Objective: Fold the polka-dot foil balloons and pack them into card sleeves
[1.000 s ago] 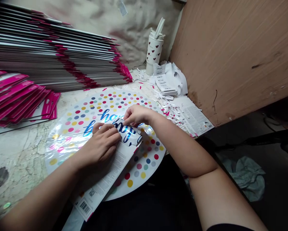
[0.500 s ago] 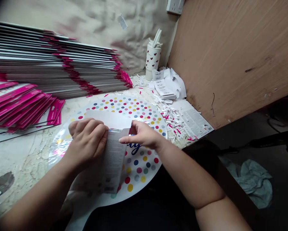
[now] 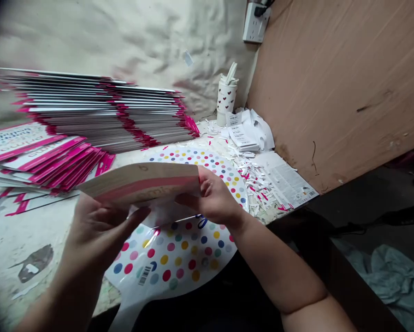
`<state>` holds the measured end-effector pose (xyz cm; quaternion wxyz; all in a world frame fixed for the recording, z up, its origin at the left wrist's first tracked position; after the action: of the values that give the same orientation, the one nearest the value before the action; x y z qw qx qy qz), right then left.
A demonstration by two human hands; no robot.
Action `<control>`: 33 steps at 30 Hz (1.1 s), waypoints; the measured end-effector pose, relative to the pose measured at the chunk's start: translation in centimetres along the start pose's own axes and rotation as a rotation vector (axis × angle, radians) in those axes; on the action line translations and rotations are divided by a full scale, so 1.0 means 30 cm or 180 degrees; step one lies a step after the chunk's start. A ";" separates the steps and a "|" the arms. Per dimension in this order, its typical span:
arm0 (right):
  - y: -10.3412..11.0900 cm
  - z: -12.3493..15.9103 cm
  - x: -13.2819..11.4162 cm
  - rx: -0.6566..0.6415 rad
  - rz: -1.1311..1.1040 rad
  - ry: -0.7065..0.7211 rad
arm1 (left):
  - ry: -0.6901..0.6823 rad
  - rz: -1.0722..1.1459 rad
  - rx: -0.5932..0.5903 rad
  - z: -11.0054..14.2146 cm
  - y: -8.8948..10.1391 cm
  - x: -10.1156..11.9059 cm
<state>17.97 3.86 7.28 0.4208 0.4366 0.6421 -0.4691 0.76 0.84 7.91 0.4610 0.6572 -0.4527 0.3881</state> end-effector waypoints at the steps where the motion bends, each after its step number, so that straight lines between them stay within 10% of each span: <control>1: 0.009 -0.012 -0.010 0.0009 0.0100 -0.0005 | 0.0275 0.0233 0.0180 -0.001 0.019 -0.008; 7: 0.088 -0.117 0.052 0.0334 0.1515 -0.0333 | 0.1785 0.0960 -0.0317 0.045 -0.002 -0.168; 12: -0.038 -0.012 0.102 -0.0270 0.2939 0.1309 | 0.2632 0.1041 -0.0327 0.145 -0.058 -0.300; 15: -0.133 0.081 0.143 -0.0906 0.3206 0.1621 | 0.2616 0.0976 -0.0401 0.177 -0.078 -0.307; 28: -0.137 0.061 0.133 -0.0967 0.3050 0.1212 | 0.2182 0.0555 -0.0579 0.180 -0.068 -0.279; 33: -0.167 0.080 0.141 -0.0945 0.3087 0.1727 | 0.2188 0.0488 -0.0543 0.179 -0.070 -0.266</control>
<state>12.38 1.33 3.95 0.4649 0.7221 0.5123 0.0015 0.96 -2.06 -1.49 0.6090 0.4117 -0.3500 0.5807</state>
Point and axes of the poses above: each hand's wrist, its own z-axis away from the middle knuckle, its own y-axis out of the back of the hand, x = y × z, the point moved 6 cm from there along -z, towards the middle knuckle, and after that the axes turned 11 degrees about x, right-handed, at the moved point
